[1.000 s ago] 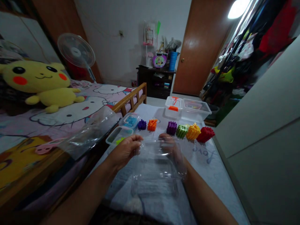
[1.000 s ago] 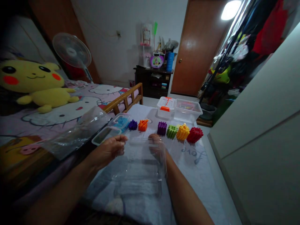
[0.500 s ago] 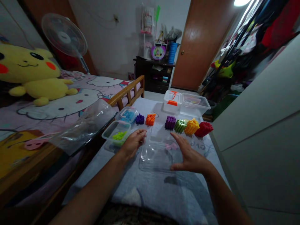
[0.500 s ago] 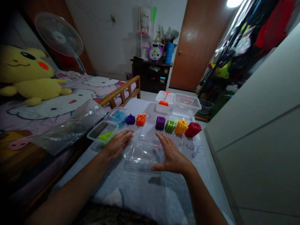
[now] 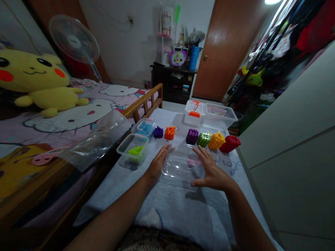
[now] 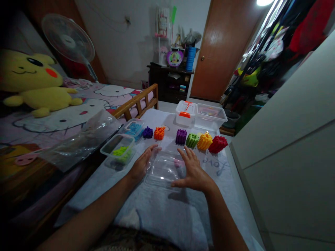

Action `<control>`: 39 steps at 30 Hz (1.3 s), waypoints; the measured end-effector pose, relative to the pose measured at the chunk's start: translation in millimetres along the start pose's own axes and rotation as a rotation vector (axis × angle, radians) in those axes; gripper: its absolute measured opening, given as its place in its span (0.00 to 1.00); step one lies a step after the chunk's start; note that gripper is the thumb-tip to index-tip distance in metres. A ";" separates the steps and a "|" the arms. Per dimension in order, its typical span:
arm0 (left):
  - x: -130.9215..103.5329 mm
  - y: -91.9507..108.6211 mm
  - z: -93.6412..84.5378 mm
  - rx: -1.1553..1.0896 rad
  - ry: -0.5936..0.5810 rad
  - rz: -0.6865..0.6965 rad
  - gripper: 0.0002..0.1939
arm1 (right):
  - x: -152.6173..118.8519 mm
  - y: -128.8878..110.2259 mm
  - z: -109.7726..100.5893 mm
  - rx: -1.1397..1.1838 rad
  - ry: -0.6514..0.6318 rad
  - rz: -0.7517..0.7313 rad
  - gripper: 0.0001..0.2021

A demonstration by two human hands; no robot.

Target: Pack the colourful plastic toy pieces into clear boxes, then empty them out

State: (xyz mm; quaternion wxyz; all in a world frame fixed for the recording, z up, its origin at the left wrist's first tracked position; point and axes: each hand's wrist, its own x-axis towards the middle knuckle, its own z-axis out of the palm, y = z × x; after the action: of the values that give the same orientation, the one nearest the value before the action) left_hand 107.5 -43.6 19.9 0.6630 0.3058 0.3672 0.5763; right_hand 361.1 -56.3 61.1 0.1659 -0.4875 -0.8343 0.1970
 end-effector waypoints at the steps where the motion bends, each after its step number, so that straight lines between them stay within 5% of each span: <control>1: -0.5 0.8 0.3 0.014 -0.023 -0.002 0.31 | 0.5 0.1 -1.4 0.014 0.022 -0.004 0.55; 6: -1.1 3.0 -0.1 0.060 -0.056 -0.021 0.31 | 3.8 -0.1 -1.2 0.046 0.204 0.111 0.37; 9: -0.9 3.1 0.5 0.106 -0.053 -0.018 0.29 | 3.7 3.0 5.1 0.043 0.265 0.190 0.42; 13: 0.1 2.4 0.5 0.149 -0.048 -0.014 0.29 | 2.3 3.7 10.0 0.057 0.163 0.130 0.54; 16: 1.1 1.4 -0.6 0.175 -0.057 0.001 0.29 | 5.1 2.2 8.3 0.128 0.228 0.164 0.46; 21: 0.7 1.7 -0.4 0.212 -0.049 0.005 0.28 | 14.8 7.4 8.0 0.393 0.462 0.344 0.24; 26: -0.6 3.7 -0.1 0.239 -0.049 -0.016 0.30 | 16.2 12.9 7.3 0.885 0.607 0.484 0.20; 30: 0.7 2.8 -1.2 0.237 -0.048 -0.025 0.30 | 1.7 22.2 -8.7 1.084 0.746 0.573 0.21; 39: 3.5 0.9 -2.9 0.205 -0.072 -0.036 0.28 | -66.2 84.9 -47.4 1.018 1.006 0.752 0.22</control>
State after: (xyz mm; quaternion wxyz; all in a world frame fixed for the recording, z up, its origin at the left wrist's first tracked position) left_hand 104.8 -40.0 18.5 0.6513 0.3860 0.4054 0.5123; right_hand 477.9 -68.6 54.9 0.6458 -0.6303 -0.2478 0.3525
